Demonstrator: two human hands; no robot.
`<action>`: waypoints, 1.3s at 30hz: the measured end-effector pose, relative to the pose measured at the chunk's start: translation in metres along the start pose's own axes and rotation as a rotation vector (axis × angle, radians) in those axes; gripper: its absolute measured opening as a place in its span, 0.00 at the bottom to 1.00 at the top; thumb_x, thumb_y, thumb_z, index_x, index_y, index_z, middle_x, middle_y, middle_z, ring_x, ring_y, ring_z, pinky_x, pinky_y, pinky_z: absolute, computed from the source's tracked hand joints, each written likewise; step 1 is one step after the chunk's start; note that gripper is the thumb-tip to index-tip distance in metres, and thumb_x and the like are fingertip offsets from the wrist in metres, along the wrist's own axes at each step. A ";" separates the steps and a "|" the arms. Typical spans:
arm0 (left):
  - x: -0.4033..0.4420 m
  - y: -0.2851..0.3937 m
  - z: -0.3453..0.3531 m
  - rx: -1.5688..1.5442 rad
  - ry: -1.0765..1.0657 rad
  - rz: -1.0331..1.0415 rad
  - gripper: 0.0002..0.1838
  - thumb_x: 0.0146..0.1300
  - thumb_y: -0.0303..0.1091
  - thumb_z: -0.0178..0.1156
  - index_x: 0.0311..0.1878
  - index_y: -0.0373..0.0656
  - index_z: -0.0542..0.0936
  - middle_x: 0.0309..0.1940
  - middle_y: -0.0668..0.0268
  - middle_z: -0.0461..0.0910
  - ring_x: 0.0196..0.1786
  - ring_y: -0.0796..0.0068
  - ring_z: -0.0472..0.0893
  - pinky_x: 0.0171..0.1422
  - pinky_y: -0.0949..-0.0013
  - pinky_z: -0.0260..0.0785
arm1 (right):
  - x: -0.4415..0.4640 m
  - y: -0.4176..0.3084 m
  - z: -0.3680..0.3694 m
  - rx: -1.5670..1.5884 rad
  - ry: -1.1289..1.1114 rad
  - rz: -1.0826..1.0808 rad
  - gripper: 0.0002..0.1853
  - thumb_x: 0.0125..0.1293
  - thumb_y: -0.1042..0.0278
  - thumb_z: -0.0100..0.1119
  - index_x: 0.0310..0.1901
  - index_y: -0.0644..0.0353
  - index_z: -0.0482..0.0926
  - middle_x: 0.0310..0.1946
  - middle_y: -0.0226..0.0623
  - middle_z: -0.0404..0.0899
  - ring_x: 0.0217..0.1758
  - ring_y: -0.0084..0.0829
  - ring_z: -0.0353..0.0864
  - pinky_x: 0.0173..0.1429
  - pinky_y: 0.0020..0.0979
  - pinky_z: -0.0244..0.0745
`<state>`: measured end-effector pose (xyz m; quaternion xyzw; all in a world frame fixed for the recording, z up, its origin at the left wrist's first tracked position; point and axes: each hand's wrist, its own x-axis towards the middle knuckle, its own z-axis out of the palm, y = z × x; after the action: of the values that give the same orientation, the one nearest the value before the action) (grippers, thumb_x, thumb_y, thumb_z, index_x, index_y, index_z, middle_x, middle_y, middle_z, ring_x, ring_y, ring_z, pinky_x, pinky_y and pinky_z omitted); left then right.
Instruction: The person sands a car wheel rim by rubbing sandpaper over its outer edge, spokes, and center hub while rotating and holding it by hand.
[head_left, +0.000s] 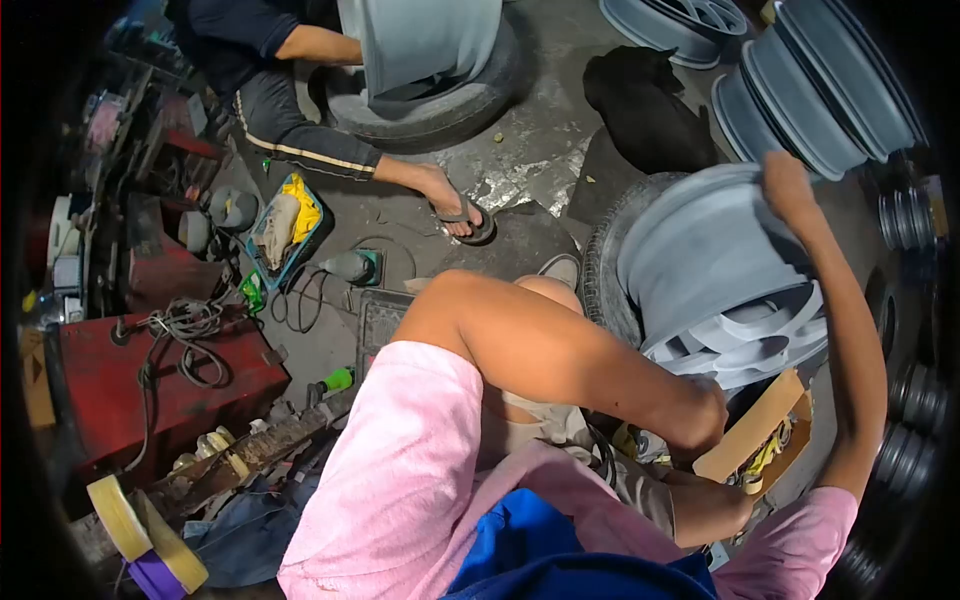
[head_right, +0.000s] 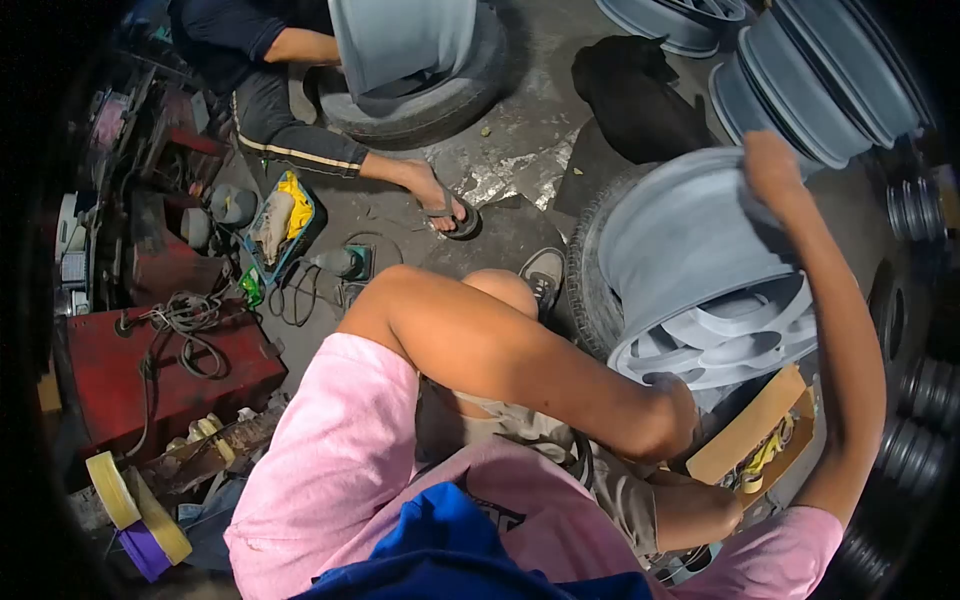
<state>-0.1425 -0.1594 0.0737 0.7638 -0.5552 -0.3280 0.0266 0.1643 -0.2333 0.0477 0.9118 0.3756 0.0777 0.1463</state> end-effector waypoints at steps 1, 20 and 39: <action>0.013 0.002 0.006 0.024 0.023 0.025 0.26 0.53 0.50 0.76 0.55 0.52 0.91 0.55 0.70 0.89 0.56 0.61 0.87 0.53 0.47 0.81 | -0.004 -0.031 -0.020 0.050 -0.022 -0.044 0.04 0.65 0.76 0.58 0.39 0.65 0.81 0.39 0.55 0.84 0.46 0.57 0.85 0.54 0.51 0.80; -0.032 -0.053 -0.034 -0.339 0.900 0.017 0.18 0.70 0.44 0.64 0.32 0.38 0.85 0.30 0.50 0.85 0.36 0.46 0.85 0.43 0.51 0.77 | -0.266 -0.048 -0.078 1.366 0.507 0.890 0.17 0.82 0.61 0.56 0.56 0.66 0.86 0.39 0.40 0.88 0.32 0.27 0.89 0.34 0.24 0.80; 0.033 -0.125 -0.082 -0.095 1.315 -0.288 0.24 0.68 0.43 0.69 0.59 0.36 0.81 0.55 0.45 0.83 0.61 0.42 0.80 0.67 0.51 0.71 | -0.337 -0.178 0.083 0.901 0.356 0.709 0.13 0.74 0.66 0.60 0.52 0.63 0.86 0.45 0.42 0.85 0.45 0.41 0.87 0.51 0.37 0.81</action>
<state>0.0102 -0.1671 0.0719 0.8690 -0.3011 0.1807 0.3485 -0.1703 -0.3688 -0.0989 0.9268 0.0633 0.1063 -0.3546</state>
